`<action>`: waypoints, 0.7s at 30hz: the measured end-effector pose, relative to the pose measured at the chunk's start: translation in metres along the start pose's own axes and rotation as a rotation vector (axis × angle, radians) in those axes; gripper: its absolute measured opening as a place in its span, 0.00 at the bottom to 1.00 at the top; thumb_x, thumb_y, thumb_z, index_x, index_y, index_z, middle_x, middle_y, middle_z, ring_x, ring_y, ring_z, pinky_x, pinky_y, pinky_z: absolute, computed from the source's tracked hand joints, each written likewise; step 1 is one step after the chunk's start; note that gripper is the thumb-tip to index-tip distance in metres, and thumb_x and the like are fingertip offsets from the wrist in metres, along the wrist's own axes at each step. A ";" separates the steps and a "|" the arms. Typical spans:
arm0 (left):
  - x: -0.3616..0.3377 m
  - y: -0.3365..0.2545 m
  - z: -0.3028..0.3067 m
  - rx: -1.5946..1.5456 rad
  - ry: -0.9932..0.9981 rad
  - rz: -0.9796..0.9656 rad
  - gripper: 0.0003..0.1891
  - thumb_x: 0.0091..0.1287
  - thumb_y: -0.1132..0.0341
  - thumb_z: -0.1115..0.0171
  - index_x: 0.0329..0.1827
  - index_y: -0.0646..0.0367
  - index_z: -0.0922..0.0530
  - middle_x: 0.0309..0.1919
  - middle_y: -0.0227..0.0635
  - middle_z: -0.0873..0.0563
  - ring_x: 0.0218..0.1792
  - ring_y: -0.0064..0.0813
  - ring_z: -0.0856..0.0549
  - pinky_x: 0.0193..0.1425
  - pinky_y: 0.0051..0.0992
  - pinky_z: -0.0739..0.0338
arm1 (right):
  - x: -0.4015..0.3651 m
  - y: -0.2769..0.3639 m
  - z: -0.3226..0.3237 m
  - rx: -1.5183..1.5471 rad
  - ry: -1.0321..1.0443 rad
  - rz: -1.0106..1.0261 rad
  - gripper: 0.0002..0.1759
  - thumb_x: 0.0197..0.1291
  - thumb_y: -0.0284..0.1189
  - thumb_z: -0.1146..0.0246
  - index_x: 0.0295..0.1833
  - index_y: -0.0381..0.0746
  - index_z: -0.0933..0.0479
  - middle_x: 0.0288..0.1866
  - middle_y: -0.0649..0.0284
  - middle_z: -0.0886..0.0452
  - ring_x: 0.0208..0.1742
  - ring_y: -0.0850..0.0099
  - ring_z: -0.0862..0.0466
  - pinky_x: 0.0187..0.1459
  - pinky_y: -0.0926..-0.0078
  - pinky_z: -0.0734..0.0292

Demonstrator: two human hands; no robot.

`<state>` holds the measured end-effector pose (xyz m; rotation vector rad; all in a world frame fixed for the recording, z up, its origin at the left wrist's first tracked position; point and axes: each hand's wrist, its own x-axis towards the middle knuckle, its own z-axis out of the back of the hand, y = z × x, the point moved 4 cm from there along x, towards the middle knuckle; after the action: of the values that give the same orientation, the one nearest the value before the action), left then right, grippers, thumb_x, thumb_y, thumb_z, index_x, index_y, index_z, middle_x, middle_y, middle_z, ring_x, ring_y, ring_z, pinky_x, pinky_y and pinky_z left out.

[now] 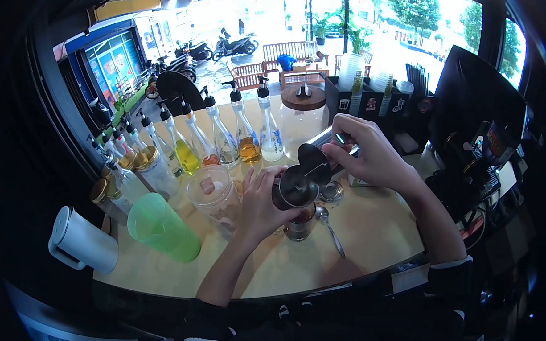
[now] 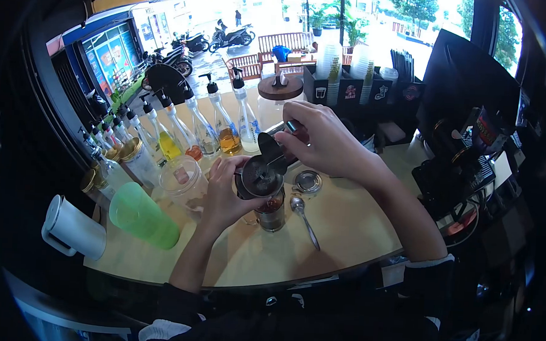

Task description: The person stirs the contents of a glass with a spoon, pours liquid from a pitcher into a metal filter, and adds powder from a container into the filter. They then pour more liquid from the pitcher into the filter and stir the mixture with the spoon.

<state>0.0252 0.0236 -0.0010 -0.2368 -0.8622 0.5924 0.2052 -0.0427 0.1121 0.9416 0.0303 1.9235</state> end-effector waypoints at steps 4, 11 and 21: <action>-0.001 -0.003 0.002 0.022 -0.006 -0.020 0.40 0.39 0.53 0.21 0.57 0.56 0.29 0.49 0.36 0.19 0.54 0.36 0.19 0.74 0.50 0.47 | -0.007 -0.011 -0.001 0.198 -0.045 -0.152 0.14 0.61 0.29 0.36 0.31 0.35 0.35 0.22 0.65 0.35 0.26 0.78 0.33 0.30 0.77 0.35; 0.000 -0.012 0.008 0.096 -0.049 -0.061 0.39 0.37 0.56 0.20 0.55 0.55 0.27 0.47 0.34 0.17 0.53 0.36 0.18 0.74 0.50 0.48 | -0.024 -0.027 0.010 0.183 -0.185 -0.242 0.15 0.61 0.28 0.35 0.31 0.38 0.36 0.23 0.74 0.38 0.28 0.88 0.38 0.27 0.84 0.42; 0.006 -0.021 0.022 0.119 0.034 0.069 0.41 0.36 0.54 0.18 0.56 0.57 0.25 0.47 0.37 0.17 0.53 0.35 0.19 0.73 0.45 0.42 | -0.106 -0.111 -0.005 0.309 -0.354 -0.353 0.14 0.62 0.30 0.36 0.30 0.38 0.34 0.23 0.75 0.39 0.26 0.86 0.40 0.27 0.83 0.43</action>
<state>0.0195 0.0093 0.0261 -0.1681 -0.7851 0.6996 0.3111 -0.0622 0.0019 1.3732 0.2745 1.4311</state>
